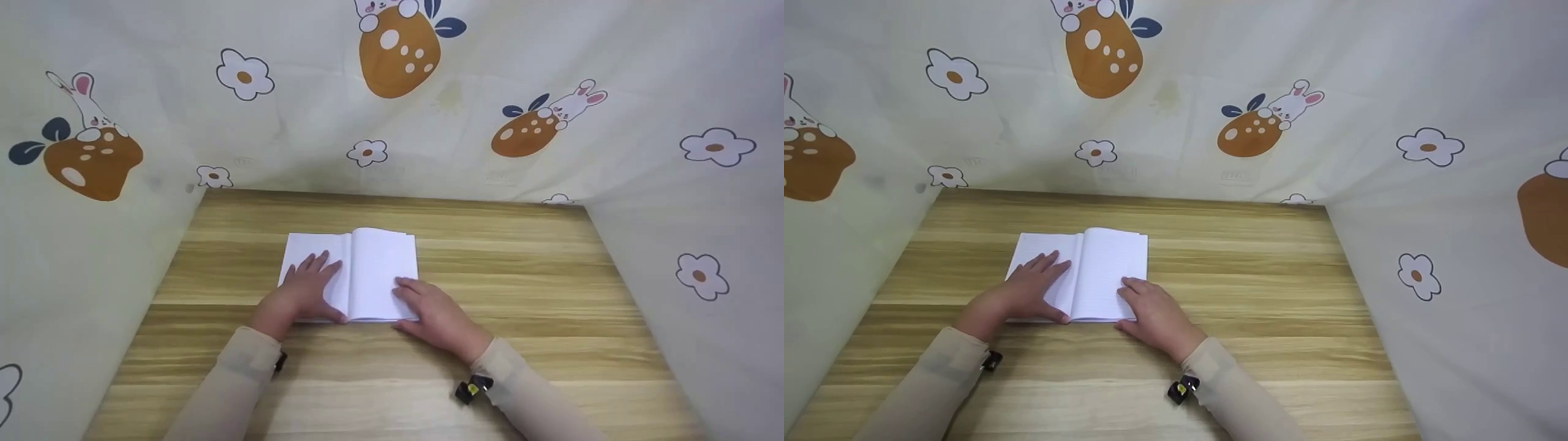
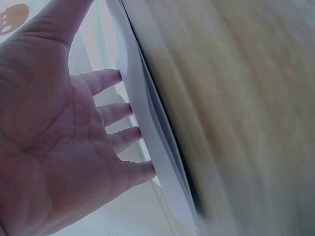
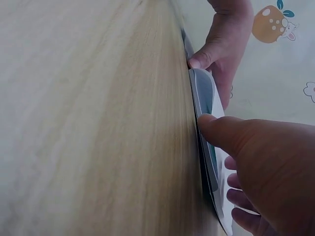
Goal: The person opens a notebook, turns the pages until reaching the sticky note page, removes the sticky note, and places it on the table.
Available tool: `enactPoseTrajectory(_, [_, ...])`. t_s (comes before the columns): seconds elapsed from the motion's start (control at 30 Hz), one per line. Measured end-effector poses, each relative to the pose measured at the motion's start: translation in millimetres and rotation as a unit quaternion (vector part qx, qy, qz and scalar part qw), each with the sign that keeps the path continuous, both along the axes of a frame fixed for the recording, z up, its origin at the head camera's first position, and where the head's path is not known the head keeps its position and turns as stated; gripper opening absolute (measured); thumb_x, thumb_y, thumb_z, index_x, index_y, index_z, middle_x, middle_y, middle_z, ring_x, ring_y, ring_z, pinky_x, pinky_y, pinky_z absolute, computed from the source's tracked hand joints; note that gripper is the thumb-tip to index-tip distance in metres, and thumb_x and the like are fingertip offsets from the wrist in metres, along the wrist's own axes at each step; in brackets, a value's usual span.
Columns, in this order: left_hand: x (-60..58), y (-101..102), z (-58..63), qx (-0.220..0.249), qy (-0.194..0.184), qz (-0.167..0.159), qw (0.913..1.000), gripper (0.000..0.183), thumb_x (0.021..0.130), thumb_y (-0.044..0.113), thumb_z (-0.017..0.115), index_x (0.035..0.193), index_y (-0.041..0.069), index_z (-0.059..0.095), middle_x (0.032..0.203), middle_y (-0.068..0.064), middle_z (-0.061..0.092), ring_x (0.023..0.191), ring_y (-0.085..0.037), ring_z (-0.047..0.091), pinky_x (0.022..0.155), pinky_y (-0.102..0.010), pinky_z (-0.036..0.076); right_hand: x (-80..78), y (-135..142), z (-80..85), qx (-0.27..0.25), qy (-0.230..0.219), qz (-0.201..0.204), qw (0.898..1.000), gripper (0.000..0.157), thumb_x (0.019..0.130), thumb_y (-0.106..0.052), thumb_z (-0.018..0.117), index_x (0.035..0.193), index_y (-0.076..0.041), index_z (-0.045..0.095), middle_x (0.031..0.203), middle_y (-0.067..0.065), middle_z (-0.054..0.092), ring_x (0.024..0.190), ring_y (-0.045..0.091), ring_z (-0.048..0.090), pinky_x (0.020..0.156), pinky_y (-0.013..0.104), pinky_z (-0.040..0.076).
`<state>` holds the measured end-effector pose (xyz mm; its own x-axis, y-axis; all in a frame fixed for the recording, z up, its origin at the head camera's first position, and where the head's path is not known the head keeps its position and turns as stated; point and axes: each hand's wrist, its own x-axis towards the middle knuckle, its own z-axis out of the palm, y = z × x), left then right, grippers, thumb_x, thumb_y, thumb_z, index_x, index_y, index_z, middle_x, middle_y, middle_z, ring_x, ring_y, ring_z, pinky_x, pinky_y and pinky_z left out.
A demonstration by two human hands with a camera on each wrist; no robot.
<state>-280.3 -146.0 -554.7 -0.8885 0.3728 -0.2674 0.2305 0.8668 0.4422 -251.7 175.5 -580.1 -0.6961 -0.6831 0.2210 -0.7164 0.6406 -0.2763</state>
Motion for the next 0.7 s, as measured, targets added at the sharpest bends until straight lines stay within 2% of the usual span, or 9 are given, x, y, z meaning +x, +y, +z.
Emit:
enactPoseTrajectory(0.2, [-0.1,-0.2,-0.5,0.001,0.0,-0.002,1.0,0.126,0.077,0.059,0.097,0.173,0.006,0.035,0.181,-0.028,0.016,0.166,-0.054,0.012,0.13,-0.076,0.01,1.2,1.2,1.6,0.019,0.007,0.011,1.0,0.057,0.101,-0.032,0.083,0.143,0.004,0.068,0.153,0.02,0.065,0.141,0.037,0.062,0.121,0.05,0.048])
enactPoseTrajectory(0.47, [0.3,-1.2,-1.5,0.014,0.004,-0.002,0.9999,0.125,0.076,0.057,0.098,0.172,0.006,0.037,0.181,-0.028,0.017,0.166,-0.054,0.012,0.129,-0.077,0.01,3.4,0.4,4.4,0.04,0.037,0.022,0.998,0.05,0.1,-0.031,0.085,0.136,0.001,0.073,0.148,0.019,0.069,0.137,0.034,0.066,0.118,0.048,0.051])
enactPoseTrajectory(0.7, [-0.3,-2.7,-3.6,0.019,0.01,-0.006,0.9997,0.125,0.076,0.057,0.098,0.172,0.005,0.037,0.18,-0.029,0.017,0.165,-0.055,0.013,0.128,-0.078,0.011,2.8,0.3,5.9,0.045,0.036,0.027,0.998,0.042,0.102,-0.029,0.081,0.132,-0.001,0.075,0.147,0.018,0.07,0.135,0.032,0.068,0.117,0.046,0.052])
